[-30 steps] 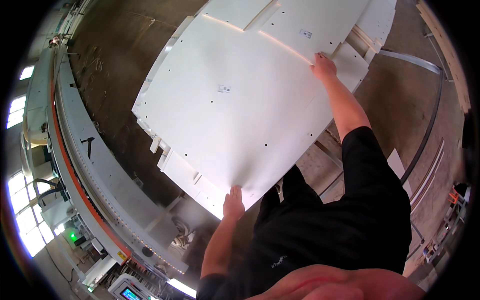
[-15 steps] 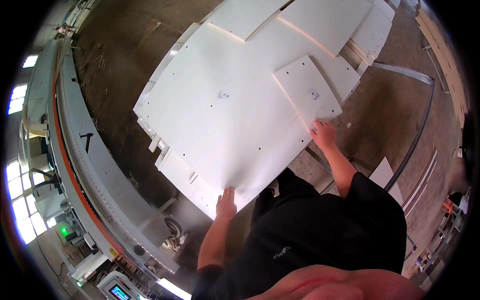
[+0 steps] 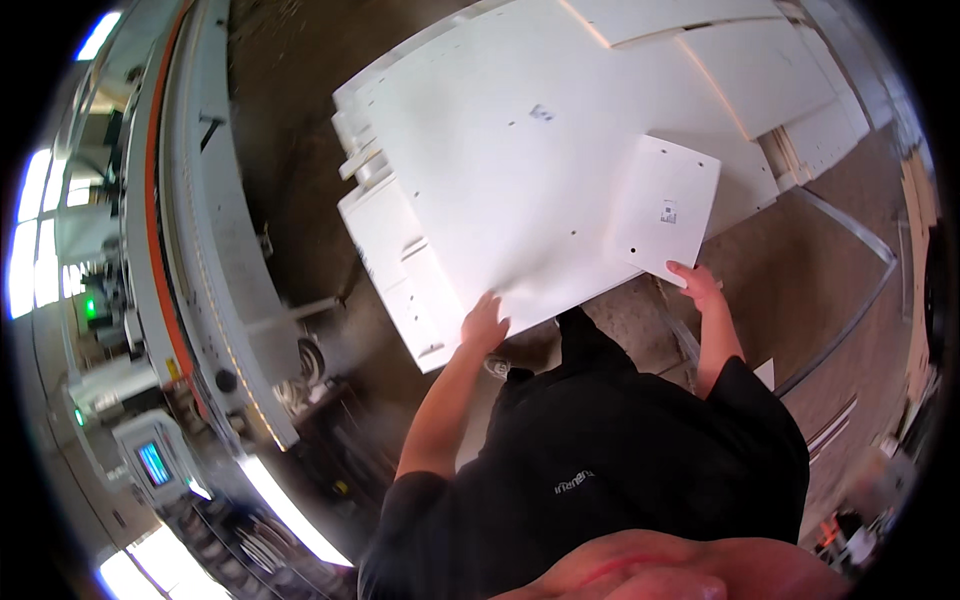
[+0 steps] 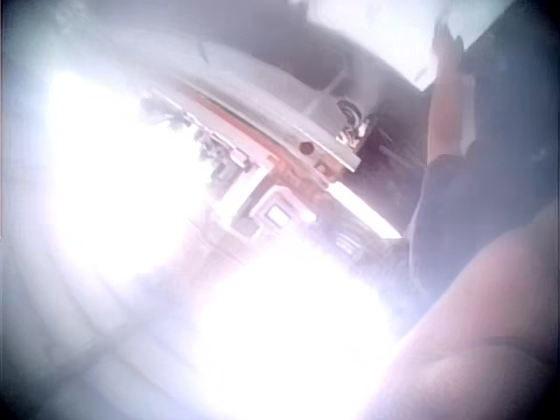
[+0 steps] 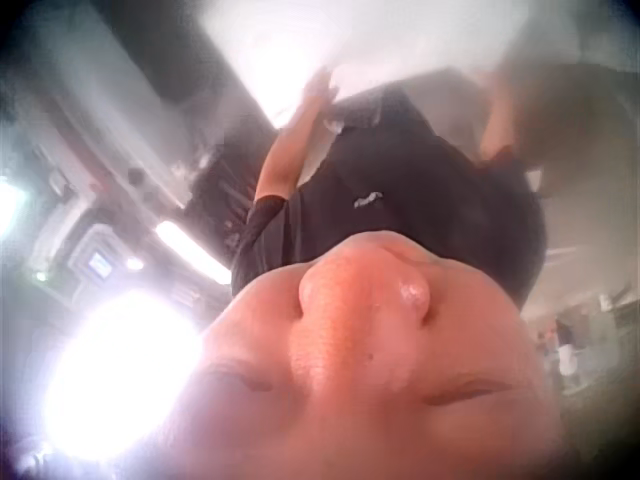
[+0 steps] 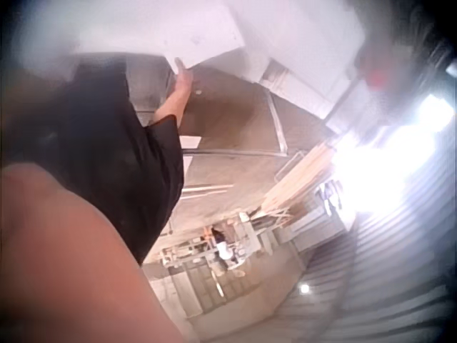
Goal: The person repeatedly picks up white rectangular panels from a stack, places them on a machine, and uses a handheld tool to apply a treatment to the surface. The person then removes the panel and places it on a different stack, repeating this cycle for multiple units.
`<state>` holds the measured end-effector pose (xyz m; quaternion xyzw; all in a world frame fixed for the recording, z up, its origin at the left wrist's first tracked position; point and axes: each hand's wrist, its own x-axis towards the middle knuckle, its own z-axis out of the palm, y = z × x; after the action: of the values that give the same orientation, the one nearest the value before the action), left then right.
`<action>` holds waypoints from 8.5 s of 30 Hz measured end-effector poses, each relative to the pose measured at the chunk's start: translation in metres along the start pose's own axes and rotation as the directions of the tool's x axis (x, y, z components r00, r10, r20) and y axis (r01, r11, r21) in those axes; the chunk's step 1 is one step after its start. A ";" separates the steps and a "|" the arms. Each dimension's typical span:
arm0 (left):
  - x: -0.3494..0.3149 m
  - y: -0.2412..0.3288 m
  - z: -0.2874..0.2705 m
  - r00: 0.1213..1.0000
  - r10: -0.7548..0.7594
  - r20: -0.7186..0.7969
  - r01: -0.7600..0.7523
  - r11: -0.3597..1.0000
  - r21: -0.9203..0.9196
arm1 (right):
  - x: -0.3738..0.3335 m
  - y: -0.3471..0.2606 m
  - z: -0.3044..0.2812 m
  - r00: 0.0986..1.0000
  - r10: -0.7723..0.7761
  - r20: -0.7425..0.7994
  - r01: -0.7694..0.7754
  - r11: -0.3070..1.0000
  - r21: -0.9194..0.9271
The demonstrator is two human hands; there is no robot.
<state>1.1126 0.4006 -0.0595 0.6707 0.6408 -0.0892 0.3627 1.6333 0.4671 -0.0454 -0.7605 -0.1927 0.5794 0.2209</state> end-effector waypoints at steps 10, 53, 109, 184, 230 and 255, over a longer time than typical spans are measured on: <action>-0.183 -0.058 0.025 0.974 -0.198 -0.112 -0.036 0.351 -0.936 | -0.193 0.080 0.231 0.876 -0.398 0.271 0.372 0.917 0.143; -0.540 -0.729 -0.099 0.271 -0.958 -0.090 -0.577 -0.087 -0.812 | -0.416 -0.037 1.044 0.102 -0.431 0.896 0.915 -0.313 -0.255; -0.309 -0.554 -0.117 0.984 -0.019 -0.175 -0.166 0.235 -0.958 | -0.440 0.474 0.614 0.994 -0.083 -0.077 0.068 0.981 -0.184; 0.254 0.246 0.010 0.952 -0.017 0.305 -0.197 0.729 0.656 | 0.257 -0.210 -0.322 0.973 -0.140 -0.181 0.192 0.932 0.307; -0.100 0.136 -0.134 0.891 0.339 0.301 0.136 0.434 -0.890 | -0.491 0.193 0.214 0.605 -0.743 -0.284 0.272 0.529 -0.804; -0.486 -0.364 0.021 0.984 -0.123 -0.130 -0.178 -0.588 -0.789 | -0.412 0.329 0.406 0.998 0.014 -0.063 0.011 0.925 0.381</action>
<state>0.7042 -0.0293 0.0737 0.0030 0.3753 0.5986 0.7077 1.1485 0.0140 0.0052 -0.7217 -0.0686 0.5809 0.3700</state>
